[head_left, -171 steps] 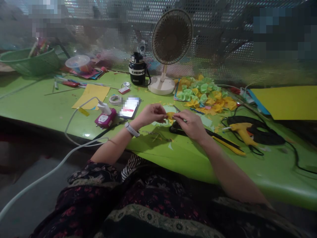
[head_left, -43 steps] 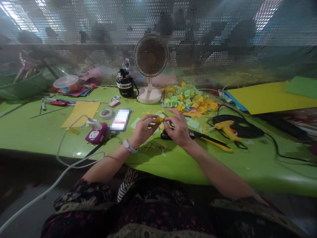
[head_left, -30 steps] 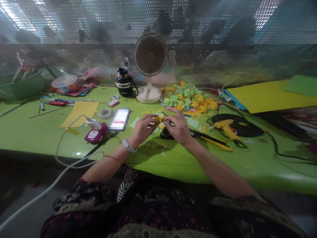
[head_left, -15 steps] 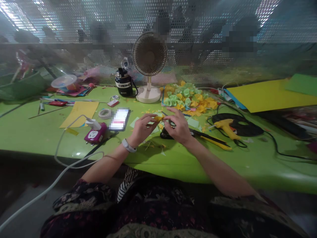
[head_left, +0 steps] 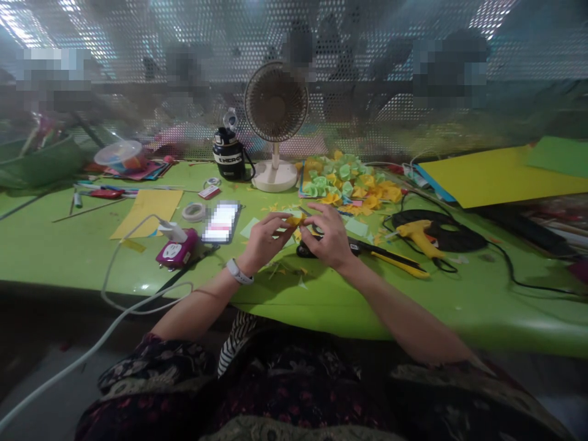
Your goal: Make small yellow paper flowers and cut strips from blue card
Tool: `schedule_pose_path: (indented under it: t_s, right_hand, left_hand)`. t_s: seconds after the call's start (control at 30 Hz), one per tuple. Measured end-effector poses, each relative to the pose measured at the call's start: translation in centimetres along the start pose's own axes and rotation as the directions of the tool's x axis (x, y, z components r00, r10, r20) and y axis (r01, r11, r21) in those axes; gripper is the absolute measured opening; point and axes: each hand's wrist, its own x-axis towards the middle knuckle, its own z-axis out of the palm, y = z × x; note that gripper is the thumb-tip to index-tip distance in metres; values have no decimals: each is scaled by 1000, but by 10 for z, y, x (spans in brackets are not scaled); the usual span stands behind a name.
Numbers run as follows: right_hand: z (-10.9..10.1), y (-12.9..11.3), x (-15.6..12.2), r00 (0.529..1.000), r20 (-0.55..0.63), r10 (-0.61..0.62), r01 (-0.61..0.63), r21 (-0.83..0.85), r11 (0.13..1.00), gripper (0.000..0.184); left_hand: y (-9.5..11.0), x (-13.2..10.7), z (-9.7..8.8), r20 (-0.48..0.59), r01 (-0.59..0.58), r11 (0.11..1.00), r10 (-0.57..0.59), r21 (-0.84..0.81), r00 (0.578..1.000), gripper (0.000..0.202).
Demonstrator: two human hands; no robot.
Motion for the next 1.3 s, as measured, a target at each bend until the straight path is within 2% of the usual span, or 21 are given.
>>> schedule_pose_path:
  t_s: [0.3,0.7,1.03,1.3]
  right_hand:
    - [3,-1,0,997,-75,-30,32,21,999,8]
    - [1,1,1,999,-19,-29,31,61,998,9]
    - [3,2,0,998,-27,-65,66,37,997,8]
    - [3,1,-1,998,8,-64,64,-12,998,8]
  left_hand:
    - [1,-2,3,-19,6,1000,-7,-30,1000,14]
    - [-2,-2,2,-20,-5,999,5,-46,1000,13]
    - [-3,-2,3,-20,-7,999,7,-37,1000,11]
    - [3,-2,-1,45,15,1000,-16,18,999,11]
